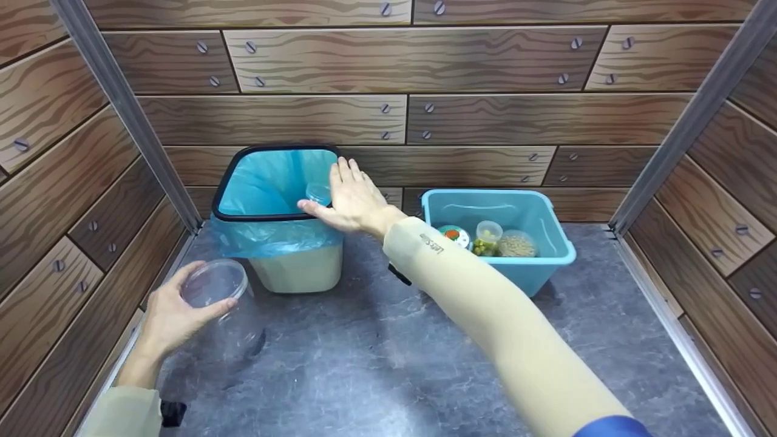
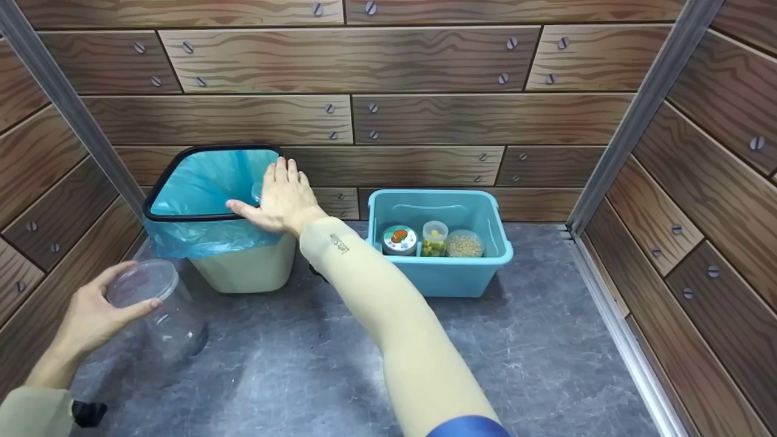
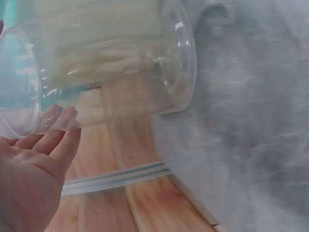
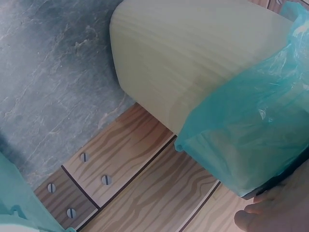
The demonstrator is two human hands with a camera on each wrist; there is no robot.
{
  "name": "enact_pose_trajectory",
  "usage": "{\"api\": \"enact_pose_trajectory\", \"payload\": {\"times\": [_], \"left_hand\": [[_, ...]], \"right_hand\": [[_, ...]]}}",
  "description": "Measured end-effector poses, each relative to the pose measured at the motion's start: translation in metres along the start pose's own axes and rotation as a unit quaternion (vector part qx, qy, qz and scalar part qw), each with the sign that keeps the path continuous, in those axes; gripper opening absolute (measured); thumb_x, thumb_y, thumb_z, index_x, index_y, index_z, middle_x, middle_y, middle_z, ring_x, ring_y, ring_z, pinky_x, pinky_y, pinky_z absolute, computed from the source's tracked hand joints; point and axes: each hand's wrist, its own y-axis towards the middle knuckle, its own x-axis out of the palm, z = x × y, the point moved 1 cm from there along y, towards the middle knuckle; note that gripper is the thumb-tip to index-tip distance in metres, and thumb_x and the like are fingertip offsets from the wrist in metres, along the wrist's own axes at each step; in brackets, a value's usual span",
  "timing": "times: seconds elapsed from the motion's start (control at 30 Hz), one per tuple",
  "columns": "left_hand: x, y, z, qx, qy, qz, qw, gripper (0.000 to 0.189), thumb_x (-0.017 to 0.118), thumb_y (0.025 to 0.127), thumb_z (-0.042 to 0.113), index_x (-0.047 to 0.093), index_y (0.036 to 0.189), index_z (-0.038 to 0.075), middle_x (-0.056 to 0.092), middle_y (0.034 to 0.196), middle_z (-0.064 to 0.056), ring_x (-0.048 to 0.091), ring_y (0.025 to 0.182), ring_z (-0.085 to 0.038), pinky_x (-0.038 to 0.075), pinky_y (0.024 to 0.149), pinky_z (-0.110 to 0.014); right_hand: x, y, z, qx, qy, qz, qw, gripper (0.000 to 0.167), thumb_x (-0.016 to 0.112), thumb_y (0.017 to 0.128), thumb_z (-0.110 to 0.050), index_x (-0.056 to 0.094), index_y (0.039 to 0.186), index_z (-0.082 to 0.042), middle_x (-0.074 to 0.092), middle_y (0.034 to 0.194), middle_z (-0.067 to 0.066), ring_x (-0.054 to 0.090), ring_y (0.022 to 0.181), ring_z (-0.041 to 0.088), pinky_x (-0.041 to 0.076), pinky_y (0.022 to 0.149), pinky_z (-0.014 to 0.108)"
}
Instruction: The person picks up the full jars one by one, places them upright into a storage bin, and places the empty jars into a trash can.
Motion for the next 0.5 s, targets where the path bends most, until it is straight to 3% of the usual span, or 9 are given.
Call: {"api": "enact_pose_trajectory", "payload": {"times": [0.27,0.5], "left_hand": [[-0.029,0.016,0.042,0.058,0.011,0.002,0.9983,0.095,0.104,0.080,0.037,0.060,0.158,0.004,0.074,0.144,-0.029,0.076,0.118,-0.045,0.050,0.088,-0.018],[-0.064,0.035,0.077,0.058,-0.011,-0.043,0.9974,0.095,0.101,0.086,0.036,0.055,0.162,0.002,0.071,0.144,-0.033,0.075,0.117,-0.047,0.054,0.082,-0.011]], "right_hand": [[0.000,0.000,0.001,-0.003,-0.010,0.009,0.9999,0.120,0.033,0.104,-0.090,0.010,0.180,0.000,0.005,0.191,0.020,0.006,0.180,0.037,0.012,0.147,0.050],[0.001,0.001,0.000,-0.004,-0.006,0.002,1.0000,0.121,0.034,0.103,-0.091,0.009,0.180,-0.001,0.002,0.192,0.018,0.003,0.181,0.036,0.010,0.148,0.049]]}}
